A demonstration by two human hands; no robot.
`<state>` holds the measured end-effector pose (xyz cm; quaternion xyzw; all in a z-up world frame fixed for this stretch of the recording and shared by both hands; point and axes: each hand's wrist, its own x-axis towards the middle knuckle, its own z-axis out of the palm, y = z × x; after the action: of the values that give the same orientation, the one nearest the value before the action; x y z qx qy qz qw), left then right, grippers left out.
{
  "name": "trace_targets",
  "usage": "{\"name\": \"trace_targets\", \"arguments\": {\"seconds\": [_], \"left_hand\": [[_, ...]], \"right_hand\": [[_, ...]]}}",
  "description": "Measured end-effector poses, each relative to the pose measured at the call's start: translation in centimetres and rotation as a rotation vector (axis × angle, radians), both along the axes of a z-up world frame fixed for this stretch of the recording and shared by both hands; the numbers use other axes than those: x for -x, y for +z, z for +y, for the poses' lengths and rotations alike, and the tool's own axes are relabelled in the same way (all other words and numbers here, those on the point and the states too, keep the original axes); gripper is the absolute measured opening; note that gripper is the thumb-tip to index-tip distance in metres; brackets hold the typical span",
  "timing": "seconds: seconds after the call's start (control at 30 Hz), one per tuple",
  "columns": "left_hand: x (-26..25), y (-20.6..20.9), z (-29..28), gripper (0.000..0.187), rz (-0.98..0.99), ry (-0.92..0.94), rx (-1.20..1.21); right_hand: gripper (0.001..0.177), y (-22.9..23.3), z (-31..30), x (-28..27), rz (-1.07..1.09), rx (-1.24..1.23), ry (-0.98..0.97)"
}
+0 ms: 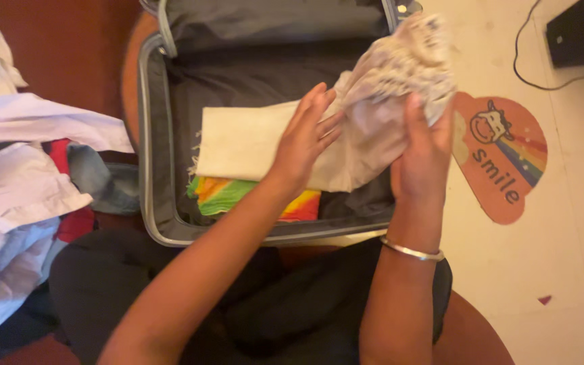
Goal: The person folds a white cloth and places it into an open suitcase. They then fold a white shirt and place it on top of the cloth inside the suitcase.
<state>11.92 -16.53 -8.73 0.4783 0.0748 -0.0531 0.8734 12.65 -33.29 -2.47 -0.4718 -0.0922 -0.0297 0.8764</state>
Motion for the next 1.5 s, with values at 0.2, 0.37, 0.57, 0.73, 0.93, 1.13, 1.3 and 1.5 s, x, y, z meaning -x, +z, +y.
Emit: {"name": "trace_targets", "arguments": {"seconds": [0.2,0.37,0.57,0.73,0.93,1.13,1.3,1.5], "left_hand": [[5.4,3.4,7.5,0.084,0.048,-0.214,0.234],[6.8,2.8,11.9,0.088,-0.021,-0.145,0.304],[5.5,-0.1,17.0,0.077,0.306,0.077,-0.283],[4.1,-2.2,16.2,0.079,0.161,0.144,-0.384],[5.4,-0.3,16.6,0.082,0.140,0.173,-0.842],[5.6,1.1,15.0,0.085,-0.038,0.279,-1.736],[6.2,0.5,14.1,0.076,-0.271,-0.036,-1.817],[5.2,-1.3,15.5,0.083,0.064,-0.211,-1.659]], "right_hand": [[0.057,0.2,5.5,2.0,0.035,-0.040,0.236],[0.065,-0.5,9.3,3.9,-0.210,0.619,0.475],[0.050,-2.8,10.8,2.6,-0.002,0.757,0.580],[0.040,-3.9,11.0,1.7,-0.167,1.005,0.285],[0.056,-4.7,10.6,1.3,-0.436,1.275,0.150],[0.072,-7.8,11.5,0.5,-0.453,1.590,0.357],[0.058,-9.4,9.2,-0.5,-0.263,1.248,0.231],[0.059,-12.1,7.2,-2.0,-0.030,1.348,-0.124]]}}
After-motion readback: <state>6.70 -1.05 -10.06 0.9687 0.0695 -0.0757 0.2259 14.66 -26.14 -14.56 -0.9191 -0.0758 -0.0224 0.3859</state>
